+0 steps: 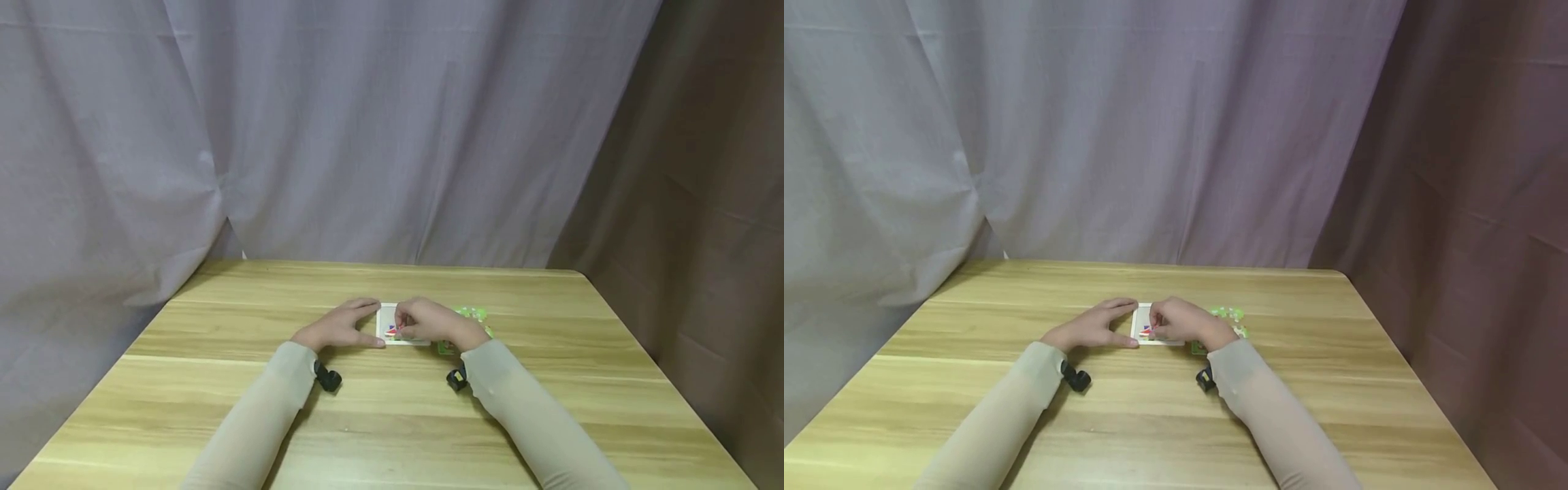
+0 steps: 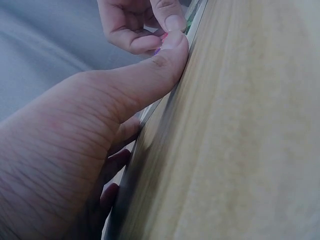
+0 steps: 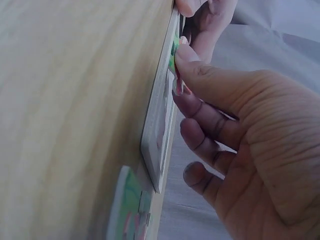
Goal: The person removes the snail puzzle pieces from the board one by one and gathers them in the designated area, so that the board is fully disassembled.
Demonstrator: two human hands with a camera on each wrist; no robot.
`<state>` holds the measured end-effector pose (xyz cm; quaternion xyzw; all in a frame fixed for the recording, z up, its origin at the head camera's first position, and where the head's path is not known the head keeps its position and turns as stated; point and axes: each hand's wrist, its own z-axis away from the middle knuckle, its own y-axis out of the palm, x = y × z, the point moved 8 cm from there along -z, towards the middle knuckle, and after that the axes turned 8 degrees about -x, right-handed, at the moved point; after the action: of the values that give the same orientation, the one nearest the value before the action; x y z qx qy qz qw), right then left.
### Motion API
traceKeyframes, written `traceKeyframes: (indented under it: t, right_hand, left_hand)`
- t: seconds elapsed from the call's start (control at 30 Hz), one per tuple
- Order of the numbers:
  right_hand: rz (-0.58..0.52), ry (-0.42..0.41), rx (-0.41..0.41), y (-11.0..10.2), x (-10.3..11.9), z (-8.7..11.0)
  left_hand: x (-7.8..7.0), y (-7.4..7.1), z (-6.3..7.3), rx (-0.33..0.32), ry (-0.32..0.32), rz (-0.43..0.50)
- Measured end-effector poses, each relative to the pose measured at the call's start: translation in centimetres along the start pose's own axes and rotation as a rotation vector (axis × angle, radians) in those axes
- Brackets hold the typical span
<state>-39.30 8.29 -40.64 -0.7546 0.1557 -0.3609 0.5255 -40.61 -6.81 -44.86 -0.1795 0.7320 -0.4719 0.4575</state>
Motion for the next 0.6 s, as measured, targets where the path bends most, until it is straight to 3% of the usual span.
traceKeyframes:
  t: [0.6]
  right_hand:
    - [-0.09,0.026,0.052,0.09,-0.46,0.25]
  left_hand:
    - [0.25,0.0,-0.18,0.006,-0.003,-0.028]
